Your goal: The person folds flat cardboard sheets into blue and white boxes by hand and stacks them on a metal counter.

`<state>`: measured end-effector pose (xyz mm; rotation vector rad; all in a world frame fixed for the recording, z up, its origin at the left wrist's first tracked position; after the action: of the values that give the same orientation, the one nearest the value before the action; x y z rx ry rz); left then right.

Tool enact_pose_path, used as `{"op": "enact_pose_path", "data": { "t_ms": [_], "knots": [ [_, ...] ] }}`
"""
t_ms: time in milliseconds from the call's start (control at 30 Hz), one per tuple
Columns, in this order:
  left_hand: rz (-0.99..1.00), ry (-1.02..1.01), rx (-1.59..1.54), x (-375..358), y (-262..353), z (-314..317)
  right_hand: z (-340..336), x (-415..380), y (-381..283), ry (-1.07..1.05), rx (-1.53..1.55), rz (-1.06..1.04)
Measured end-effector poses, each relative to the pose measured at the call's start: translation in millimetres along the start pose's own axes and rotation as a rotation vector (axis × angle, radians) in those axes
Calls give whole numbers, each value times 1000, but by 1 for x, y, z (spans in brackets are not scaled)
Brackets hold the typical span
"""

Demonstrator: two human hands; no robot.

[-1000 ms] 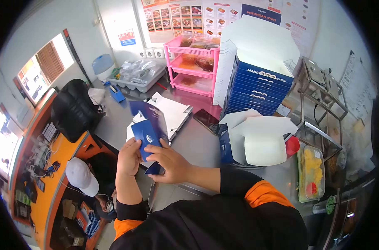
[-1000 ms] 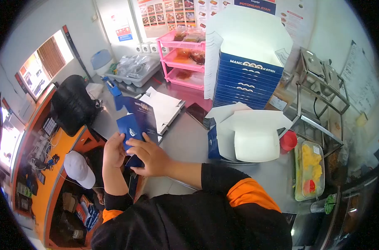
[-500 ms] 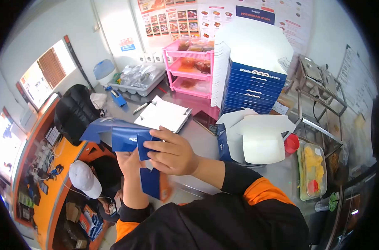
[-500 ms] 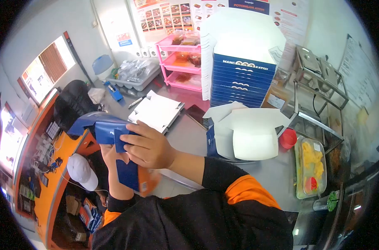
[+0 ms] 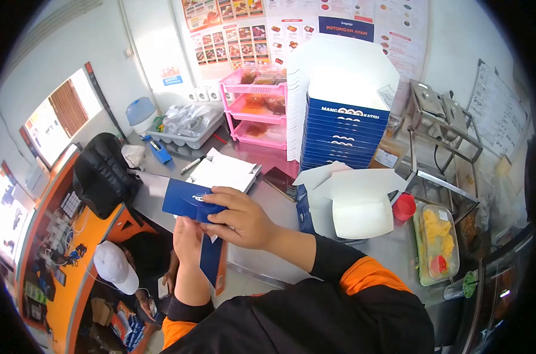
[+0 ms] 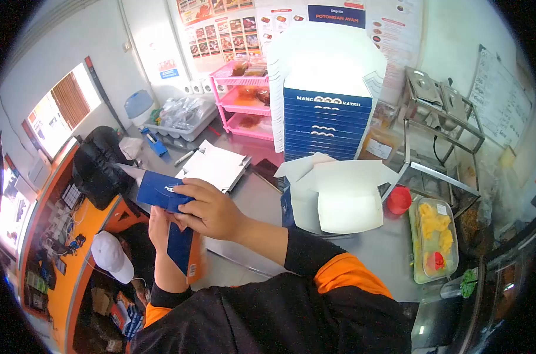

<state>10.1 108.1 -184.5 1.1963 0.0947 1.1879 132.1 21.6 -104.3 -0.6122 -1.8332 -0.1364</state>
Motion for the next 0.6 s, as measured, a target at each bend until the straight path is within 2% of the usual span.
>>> {"op": "enact_pose_path", "data": {
  "t_ms": [67,100,133,167,233,300,367,400,500,533,600],
  "knots": [
    [136,99,115,-4,20,46,-7,4,0,-125,117,16],
    [41,91,115,-8,19,45,-11,3,1,-187,175,23],
    [-26,17,211,-14,19,46,-22,3,11,-107,339,124],
    [-94,-55,306,-22,17,49,-31,3,24,-6,519,320],
    [-278,-212,293,-40,3,70,-31,14,43,23,645,396],
    [-459,-387,-38,-64,-13,97,5,6,33,-738,814,708],
    [-762,-319,-380,-89,-40,99,34,-18,7,-1283,870,470],
    [-612,-419,-289,-87,-32,105,38,-16,2,-1272,808,385],
    [-616,-371,-493,-83,-22,113,41,-20,20,-929,1223,1000],
    [-600,-364,-490,-83,-21,112,43,-23,18,-943,1342,1114],
    [-643,-389,-468,-88,-24,111,48,-24,8,-1188,1122,876]
  ]
}}
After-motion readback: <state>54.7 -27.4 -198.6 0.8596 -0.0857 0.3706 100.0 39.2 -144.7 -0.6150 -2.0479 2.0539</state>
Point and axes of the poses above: each hand's wrist, its own x-axis towards the middle knuckle, its own z-axis out of the palm, y = z × x, the point moved 8 cm from there along x, towards the middle knuckle, and after that the axes turned 6 degrees about -y, right-handed, at the moved point
